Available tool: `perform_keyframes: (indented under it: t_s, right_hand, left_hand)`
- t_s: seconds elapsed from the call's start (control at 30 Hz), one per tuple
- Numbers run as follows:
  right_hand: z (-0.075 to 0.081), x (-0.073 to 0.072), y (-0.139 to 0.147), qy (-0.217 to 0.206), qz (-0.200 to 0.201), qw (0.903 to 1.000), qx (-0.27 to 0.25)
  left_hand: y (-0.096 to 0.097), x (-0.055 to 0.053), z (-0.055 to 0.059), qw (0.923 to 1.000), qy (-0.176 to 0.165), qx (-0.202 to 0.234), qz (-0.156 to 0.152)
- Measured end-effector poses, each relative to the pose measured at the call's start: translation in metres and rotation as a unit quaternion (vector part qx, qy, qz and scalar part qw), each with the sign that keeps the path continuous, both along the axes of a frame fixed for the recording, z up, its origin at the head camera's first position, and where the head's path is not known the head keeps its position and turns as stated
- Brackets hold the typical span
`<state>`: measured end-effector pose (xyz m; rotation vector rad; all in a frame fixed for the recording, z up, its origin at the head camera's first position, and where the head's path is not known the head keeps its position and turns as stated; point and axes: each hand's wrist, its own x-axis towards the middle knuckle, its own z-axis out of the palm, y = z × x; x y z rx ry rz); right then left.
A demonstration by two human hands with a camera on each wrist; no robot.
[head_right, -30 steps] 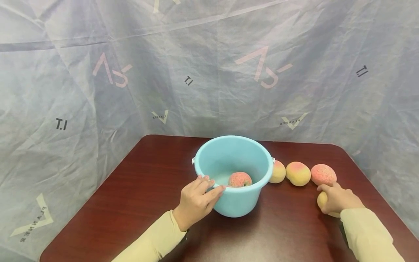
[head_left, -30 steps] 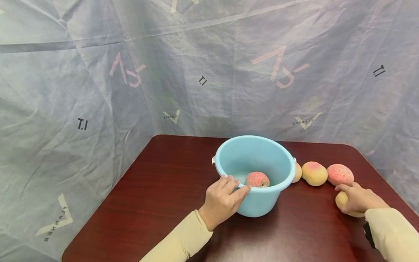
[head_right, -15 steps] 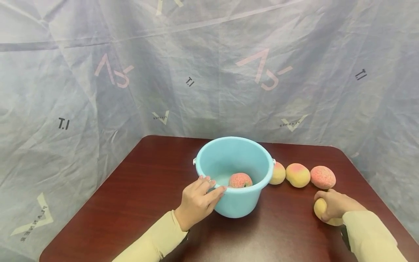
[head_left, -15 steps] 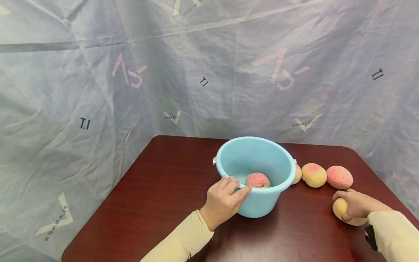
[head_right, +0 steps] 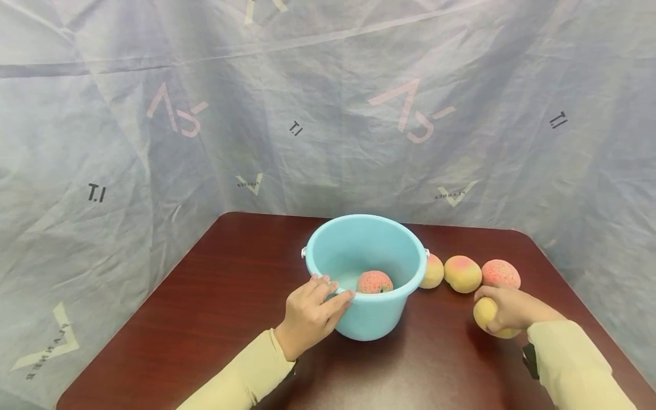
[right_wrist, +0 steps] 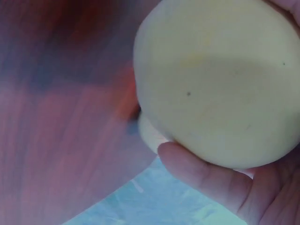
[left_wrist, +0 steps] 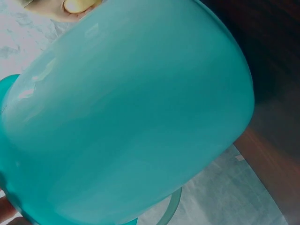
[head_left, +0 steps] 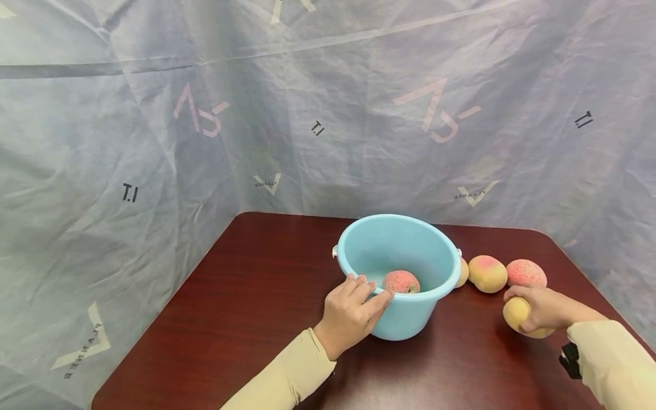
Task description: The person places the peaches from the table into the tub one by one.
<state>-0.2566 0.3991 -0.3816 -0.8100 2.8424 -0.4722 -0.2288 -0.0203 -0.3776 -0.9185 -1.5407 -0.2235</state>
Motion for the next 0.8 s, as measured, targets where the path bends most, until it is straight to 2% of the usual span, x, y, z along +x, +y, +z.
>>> perform_keyframes:
  t_s: [0.17, 0.37, 0.6, 0.8]
  right_hand:
    - [0.014, 0.000, -0.011, 0.036, -0.003, 0.9994, -0.004]
    - [0.020, 0.001, -0.019, 0.119, -0.001, 0.9927, 0.022]
    - [0.031, 0.003, -0.026, 0.094, -0.038, 0.9947, 0.017]
    - [0.038, 0.001, -0.032, 0.086, -0.041, 0.9952, 0.022]
  left_hand:
    - [0.000, -0.001, 0.000, 1.0000, 0.003, 0.007, -0.002]
    - [0.001, -0.001, -0.001, 0.9999, 0.000, 0.008, -0.006]
    - [0.002, -0.002, 0.000, 1.0000, 0.001, 0.003, -0.005]
    - [0.001, 0.001, -0.001, 0.9999, -0.008, 0.005, -0.006]
